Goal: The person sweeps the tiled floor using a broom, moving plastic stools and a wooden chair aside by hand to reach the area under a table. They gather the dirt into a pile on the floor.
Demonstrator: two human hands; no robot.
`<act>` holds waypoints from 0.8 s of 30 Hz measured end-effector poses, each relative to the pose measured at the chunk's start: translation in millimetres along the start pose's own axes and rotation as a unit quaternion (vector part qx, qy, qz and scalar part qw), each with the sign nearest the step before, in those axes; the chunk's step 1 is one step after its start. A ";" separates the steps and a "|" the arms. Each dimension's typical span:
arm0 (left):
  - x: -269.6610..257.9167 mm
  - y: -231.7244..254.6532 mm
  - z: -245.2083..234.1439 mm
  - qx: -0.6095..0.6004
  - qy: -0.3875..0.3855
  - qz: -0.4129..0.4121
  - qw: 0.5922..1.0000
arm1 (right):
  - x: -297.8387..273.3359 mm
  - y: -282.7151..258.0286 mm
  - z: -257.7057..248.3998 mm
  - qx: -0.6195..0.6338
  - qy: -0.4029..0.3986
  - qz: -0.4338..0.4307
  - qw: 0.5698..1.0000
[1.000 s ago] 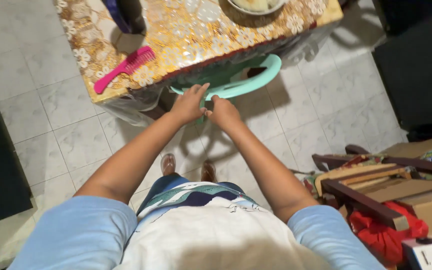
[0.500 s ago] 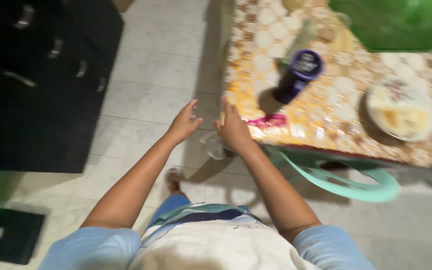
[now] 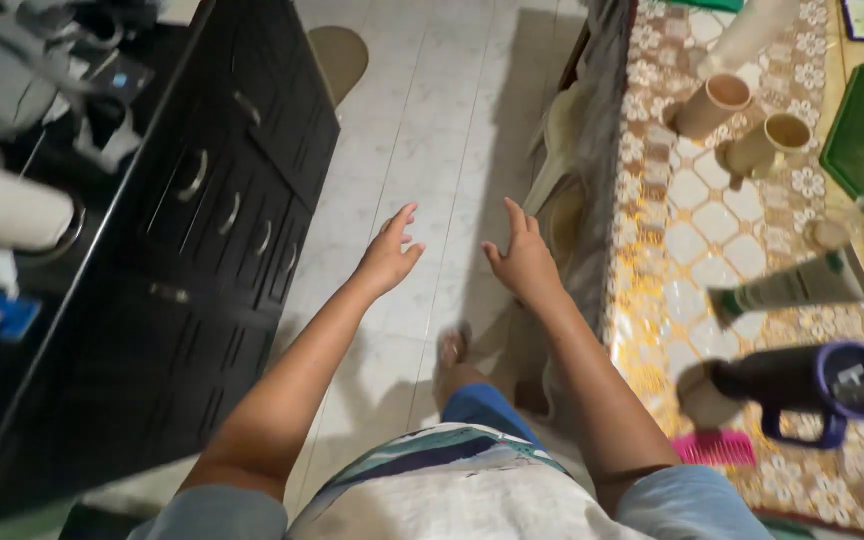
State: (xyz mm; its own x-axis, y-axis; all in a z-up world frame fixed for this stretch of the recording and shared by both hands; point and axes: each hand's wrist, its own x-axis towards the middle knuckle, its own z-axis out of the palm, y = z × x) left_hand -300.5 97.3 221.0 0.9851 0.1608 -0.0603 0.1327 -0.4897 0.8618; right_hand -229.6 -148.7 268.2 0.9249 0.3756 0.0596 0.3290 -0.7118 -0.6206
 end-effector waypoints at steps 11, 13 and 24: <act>339.3 -8.4 -105.7 -0.118 -0.024 -0.044 0.992 | 355.5 50.7 -13.9 -0.013 0.009 0.029 0.999; 396.6 -10.1 -117.9 -0.114 -0.025 -0.045 0.992 | 413.8 49.4 -21.0 -0.012 0.002 0.051 0.999; 776.8 -54.1 -139.2 -0.174 -0.088 0.033 0.980 | 717.8 107.7 -12.0 -0.007 0.053 0.091 0.994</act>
State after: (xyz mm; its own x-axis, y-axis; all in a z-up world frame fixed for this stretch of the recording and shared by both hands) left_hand 442.4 368.1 197.7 0.9979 -0.0274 -0.0593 0.0539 -0.1678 0.9844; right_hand 472.0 37.1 253.5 0.9840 0.1758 0.0297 0.1564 -0.7711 -0.6172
